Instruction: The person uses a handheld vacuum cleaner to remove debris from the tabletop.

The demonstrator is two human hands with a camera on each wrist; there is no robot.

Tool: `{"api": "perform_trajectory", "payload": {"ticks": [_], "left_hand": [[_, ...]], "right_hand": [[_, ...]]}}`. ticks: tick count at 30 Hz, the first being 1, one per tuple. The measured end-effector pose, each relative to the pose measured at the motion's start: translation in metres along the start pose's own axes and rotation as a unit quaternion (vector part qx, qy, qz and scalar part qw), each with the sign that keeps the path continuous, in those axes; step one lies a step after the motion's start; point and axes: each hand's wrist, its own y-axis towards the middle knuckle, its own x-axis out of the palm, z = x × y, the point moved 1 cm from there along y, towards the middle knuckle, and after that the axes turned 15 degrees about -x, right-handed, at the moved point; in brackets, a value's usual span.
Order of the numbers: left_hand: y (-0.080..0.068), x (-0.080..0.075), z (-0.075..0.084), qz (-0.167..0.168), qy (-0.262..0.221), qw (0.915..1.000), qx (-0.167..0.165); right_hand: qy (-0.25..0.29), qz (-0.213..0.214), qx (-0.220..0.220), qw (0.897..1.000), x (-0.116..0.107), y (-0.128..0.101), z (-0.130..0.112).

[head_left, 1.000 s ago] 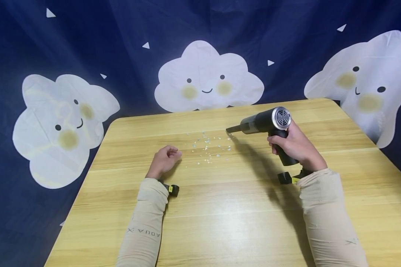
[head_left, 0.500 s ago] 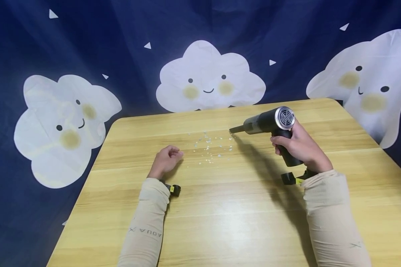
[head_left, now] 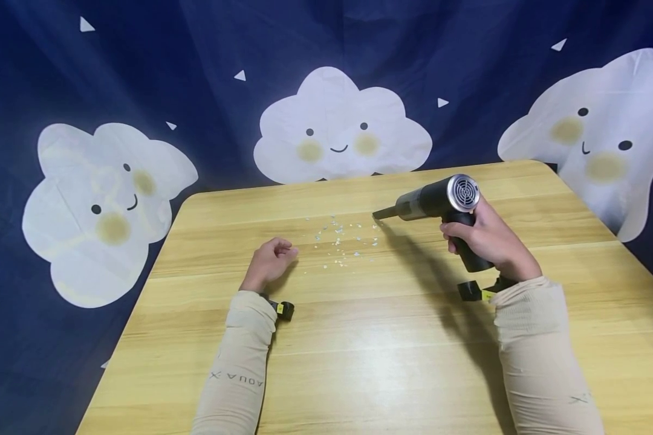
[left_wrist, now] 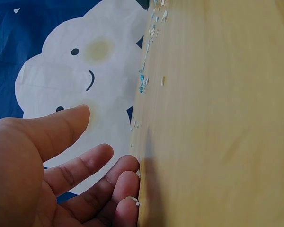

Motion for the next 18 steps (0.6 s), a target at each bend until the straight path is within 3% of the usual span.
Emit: {"api": "perform_trajectory", "payload": {"ticks": [18], "left_hand": [[-0.0023,-0.0012,-0.0016,-0.011,-0.007,0.9999,-0.004]], "right_hand": [[-0.003,-0.003,-0.017,1.000,0.0006,-0.0015,-0.0032]]}}
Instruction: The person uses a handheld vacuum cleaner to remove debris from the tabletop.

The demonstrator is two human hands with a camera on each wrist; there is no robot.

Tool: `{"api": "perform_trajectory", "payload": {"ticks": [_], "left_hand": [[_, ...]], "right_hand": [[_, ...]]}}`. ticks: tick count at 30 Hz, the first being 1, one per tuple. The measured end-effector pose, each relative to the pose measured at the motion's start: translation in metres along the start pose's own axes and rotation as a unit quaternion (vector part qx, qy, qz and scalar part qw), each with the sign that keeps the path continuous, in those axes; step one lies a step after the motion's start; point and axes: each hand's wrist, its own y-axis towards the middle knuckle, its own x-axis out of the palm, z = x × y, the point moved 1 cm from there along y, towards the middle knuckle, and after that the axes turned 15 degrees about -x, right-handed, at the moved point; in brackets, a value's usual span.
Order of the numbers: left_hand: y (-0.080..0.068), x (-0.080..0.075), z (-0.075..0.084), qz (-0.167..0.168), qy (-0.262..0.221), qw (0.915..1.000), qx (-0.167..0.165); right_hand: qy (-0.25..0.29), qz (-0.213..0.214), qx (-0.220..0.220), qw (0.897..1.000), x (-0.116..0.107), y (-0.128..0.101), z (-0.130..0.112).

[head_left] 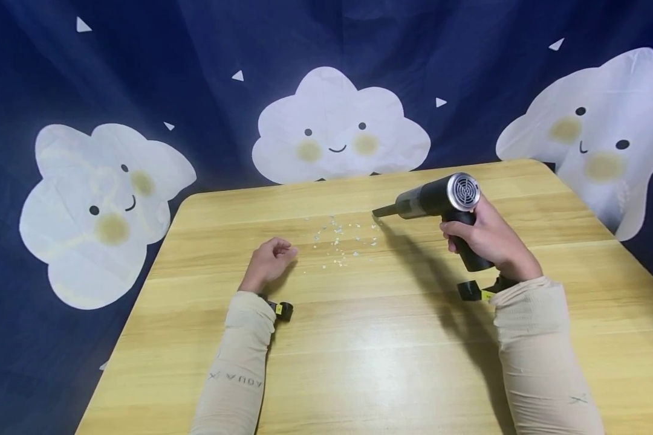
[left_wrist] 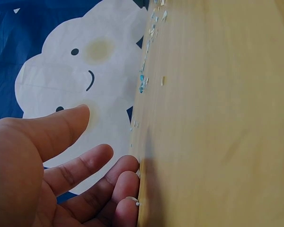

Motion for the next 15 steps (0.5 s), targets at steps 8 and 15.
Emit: {"api": "perform_trajectory", "payload": {"ticks": [8,15], "left_hand": [[0.0008,-0.0005,-0.0022,0.003,0.002,1.0000,-0.001],[0.0021,0.0006,0.0018,0.002,-0.001,1.0000,-0.004]], "right_hand": [[-0.009,0.007,-0.007,1.000,-0.0019,0.0001,0.0012],[-0.008,0.018,0.009,1.000,-0.0051,-0.0009,-0.0017]]}}
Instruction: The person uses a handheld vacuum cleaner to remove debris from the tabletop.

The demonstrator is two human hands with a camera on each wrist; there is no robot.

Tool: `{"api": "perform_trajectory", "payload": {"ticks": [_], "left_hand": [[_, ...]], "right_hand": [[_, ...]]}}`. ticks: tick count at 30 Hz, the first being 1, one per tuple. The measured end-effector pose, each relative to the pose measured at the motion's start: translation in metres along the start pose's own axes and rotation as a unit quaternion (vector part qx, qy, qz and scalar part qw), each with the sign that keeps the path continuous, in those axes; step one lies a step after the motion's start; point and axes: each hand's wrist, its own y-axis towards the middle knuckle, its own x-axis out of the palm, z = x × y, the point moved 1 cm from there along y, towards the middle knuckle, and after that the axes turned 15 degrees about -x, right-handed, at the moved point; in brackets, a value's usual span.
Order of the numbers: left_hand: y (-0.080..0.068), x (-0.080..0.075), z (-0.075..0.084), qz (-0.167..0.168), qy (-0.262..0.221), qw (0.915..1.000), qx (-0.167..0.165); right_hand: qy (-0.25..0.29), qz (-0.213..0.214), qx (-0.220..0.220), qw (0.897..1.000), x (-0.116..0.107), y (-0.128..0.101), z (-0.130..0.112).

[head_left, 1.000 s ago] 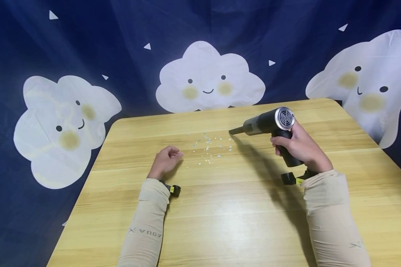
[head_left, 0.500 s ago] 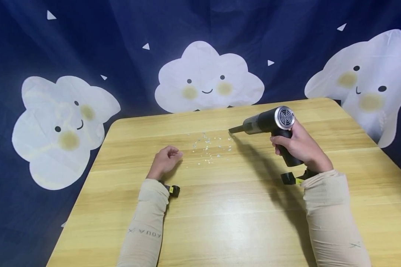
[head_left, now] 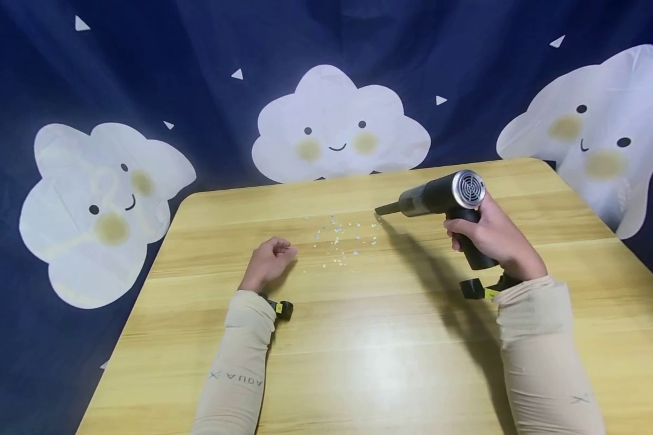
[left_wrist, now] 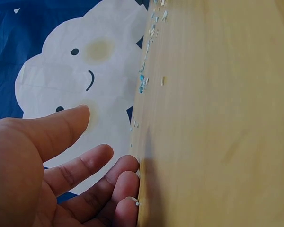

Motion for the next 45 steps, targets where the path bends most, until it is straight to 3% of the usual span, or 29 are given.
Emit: {"api": "perform_trajectory", "payload": {"ticks": [16,45], "left_hand": [[-0.0010,0.0009,-0.0021,0.008,0.004,0.9999,0.007],[0.0032,0.0015,-0.0023,0.005,-0.007,1.0000,-0.003]], "right_hand": [[-0.008,-0.025,-0.019,0.999,-0.0058,-0.0028,0.0013],[-0.011,-0.031,0.008,0.999,-0.0051,-0.0011,0.0000]]}}
